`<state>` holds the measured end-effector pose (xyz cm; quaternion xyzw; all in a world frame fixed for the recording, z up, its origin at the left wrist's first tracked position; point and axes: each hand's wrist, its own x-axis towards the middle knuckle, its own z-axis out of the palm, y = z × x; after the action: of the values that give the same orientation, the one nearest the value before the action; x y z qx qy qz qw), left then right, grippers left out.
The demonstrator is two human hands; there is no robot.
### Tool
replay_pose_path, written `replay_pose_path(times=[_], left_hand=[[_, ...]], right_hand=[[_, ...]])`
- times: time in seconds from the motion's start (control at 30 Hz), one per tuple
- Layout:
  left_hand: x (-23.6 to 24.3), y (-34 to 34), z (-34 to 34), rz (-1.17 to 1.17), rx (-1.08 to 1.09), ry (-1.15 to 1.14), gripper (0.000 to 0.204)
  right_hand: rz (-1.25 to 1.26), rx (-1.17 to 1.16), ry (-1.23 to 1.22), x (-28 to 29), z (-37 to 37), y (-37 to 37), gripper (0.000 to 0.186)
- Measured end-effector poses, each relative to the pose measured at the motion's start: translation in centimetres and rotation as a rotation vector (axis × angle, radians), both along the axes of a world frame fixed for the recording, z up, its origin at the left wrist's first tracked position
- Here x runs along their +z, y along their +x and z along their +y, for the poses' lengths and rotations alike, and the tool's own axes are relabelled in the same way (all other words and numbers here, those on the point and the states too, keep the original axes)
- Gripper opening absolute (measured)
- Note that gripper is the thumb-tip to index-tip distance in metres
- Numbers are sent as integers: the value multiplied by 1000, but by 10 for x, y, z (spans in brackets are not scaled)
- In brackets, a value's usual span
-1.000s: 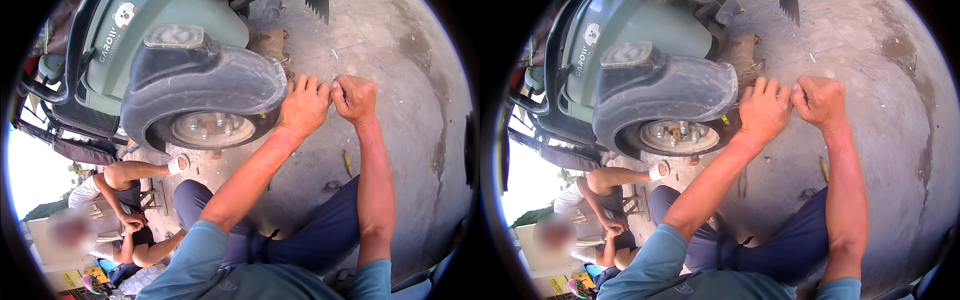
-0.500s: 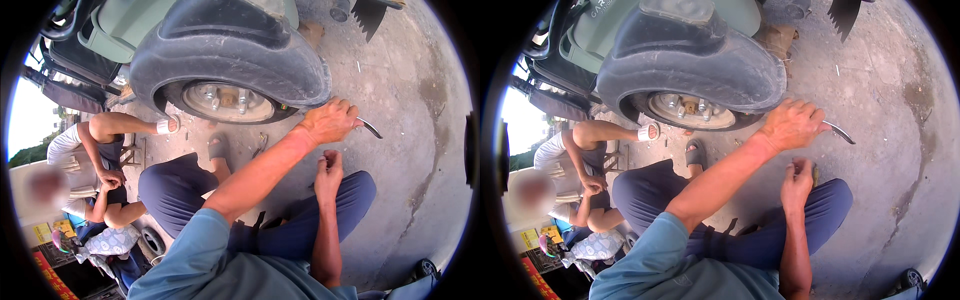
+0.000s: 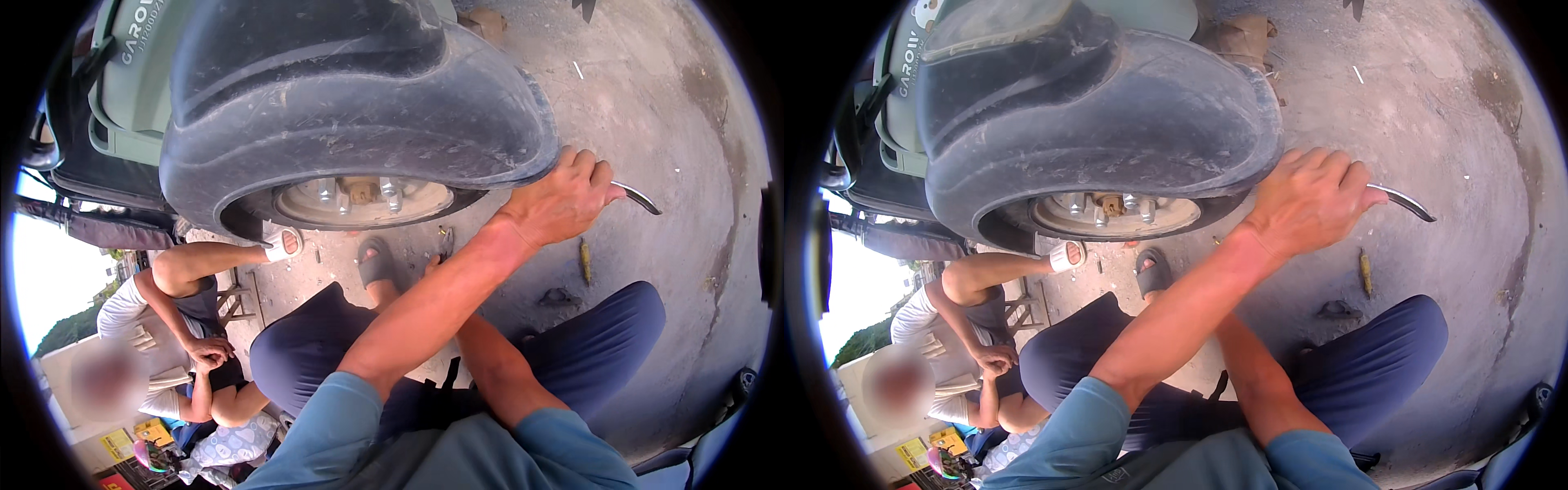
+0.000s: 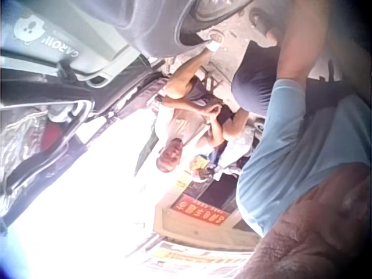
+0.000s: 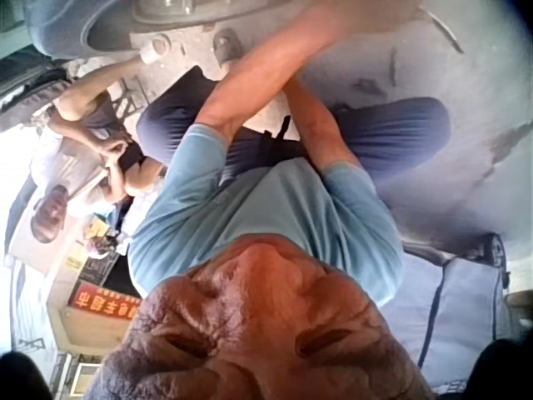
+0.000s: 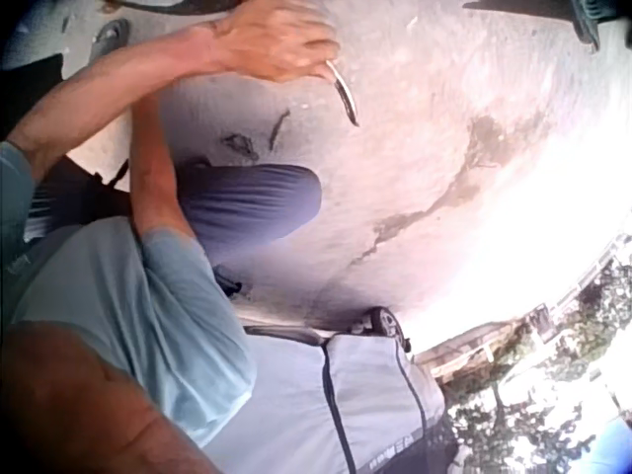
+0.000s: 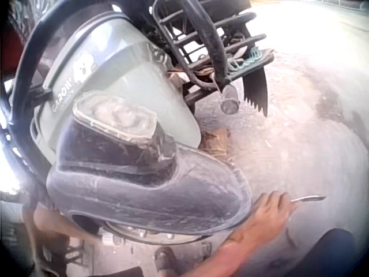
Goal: The person removes a tire from a small vehicle wheel using pliers and a metal prying tool, then cleans the rim and reapplies the tire by prying the bead back over the rim.
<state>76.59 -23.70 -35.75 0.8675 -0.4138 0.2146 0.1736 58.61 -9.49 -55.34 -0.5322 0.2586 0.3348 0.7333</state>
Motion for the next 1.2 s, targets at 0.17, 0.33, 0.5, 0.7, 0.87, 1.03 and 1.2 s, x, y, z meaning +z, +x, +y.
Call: replay_pose_path(times=[0.17,0.33,0.5,0.7,0.87,1.03,1.2], left_hand=[[7,1,6,-96,-25,33,34],[7,3,5,-162,-10,53,34],[9,2,3,-164,-32,46,34],[-1,2,17,-164,-19,57,34],[-14,2,6,-34,-13,-3,33],[-28,-3,-1,-29,-43,63,30],[-28,1,1,-73,-80,152,30]], right_hand=[[-2,-121,26,-34,22,-15,59],[-24,-219,49,-65,38,-55,62],[-109,-250,-8,-88,20,-78,66],[-191,323,-366,42,-94,-6,48],[-129,322,-394,182,-209,-27,36],[-120,50,-248,294,-271,-27,33],[-461,427,-558,348,-254,29,32]])
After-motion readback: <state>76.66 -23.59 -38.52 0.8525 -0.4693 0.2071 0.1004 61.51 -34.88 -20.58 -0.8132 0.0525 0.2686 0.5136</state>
